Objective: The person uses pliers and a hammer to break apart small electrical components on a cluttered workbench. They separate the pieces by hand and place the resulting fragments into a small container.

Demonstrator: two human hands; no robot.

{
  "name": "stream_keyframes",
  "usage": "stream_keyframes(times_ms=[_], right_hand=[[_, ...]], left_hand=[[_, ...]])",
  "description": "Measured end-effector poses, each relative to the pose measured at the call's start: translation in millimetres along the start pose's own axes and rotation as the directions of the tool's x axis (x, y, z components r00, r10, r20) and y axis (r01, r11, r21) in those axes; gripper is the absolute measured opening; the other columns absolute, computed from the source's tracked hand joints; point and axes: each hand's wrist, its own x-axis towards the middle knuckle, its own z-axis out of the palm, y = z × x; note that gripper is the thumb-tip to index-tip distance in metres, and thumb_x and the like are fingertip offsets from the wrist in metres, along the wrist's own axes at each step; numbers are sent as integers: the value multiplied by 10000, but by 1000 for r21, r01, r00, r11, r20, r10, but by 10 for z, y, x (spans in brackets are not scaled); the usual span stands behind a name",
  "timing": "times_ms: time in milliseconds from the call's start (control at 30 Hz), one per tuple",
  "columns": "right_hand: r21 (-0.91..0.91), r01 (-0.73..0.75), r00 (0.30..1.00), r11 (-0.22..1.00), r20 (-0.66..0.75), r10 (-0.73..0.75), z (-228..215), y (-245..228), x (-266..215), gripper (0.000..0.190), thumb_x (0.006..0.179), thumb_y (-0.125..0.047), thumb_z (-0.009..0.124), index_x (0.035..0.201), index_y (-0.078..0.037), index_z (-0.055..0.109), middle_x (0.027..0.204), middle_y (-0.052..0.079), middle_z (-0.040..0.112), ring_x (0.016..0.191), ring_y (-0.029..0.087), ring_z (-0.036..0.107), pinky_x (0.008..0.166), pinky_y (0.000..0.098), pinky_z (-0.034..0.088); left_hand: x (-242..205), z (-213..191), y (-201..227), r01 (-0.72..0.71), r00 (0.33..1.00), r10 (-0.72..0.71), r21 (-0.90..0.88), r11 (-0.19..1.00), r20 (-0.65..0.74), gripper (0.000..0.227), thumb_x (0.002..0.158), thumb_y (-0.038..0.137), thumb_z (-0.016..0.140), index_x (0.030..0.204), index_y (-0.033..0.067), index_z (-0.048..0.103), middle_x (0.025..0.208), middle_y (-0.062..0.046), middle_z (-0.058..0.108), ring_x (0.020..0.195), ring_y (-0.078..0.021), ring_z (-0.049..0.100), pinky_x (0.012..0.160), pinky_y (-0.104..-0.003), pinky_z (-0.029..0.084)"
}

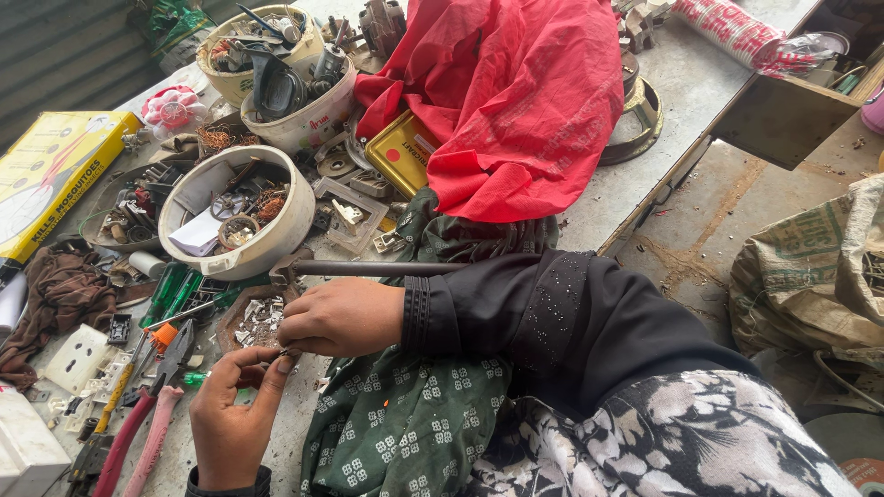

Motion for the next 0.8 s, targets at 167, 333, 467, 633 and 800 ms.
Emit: stream_keyframes(times_ms=[167,333,467,633,800], right_hand=[[-5,0,1000,1000,-15,0,-7,-9,-1,165,992,-273,642,1043,-117,658,994,82,673,928,322,688,788,435,553],[-13,-3,1000,1000,2,3,-16,-12,-1,171,984,-277,653,1037,-114,658,986,81,668,928,324,686,788,441,550],[-3,-4,1000,1000,8,4,-27,-7,4,169,984,-275,650,1041,-116,656,988,75,668,930,313,688,794,434,553],[-14,-2,1000,1000,15,3,-30,-14,1,168,987,-277,647,1047,-121,654,1007,74,670,944,309,688,813,433,554],[-2,-13,1000,1000,-28,13,-39,-24,-8,230,981,-300,642,1123,-120,651,1052,82,671,955,318,684,819,432,552]], left_hand=[[3,0,20,-17,1000,17,8,1000,0,229,853,168,813,1036,59,727,790,-49,716,728,-118,675,654,-264,516],[7,1,29,-20,1000,19,38,999,12,221,847,155,814,1031,68,729,797,-45,720,731,-120,685,649,-265,523],[12,-5,32,-25,1000,25,45,999,13,228,841,152,816,1034,68,728,807,-47,719,734,-123,688,646,-270,524],[11,-3,47,-48,999,48,39,998,4,232,844,131,814,1047,68,723,837,-45,717,744,-121,690,659,-269,526],[12,10,64,-110,994,110,-32,993,-22,224,866,62,774,1082,63,716,995,-48,729,781,-111,689,703,-259,541]])
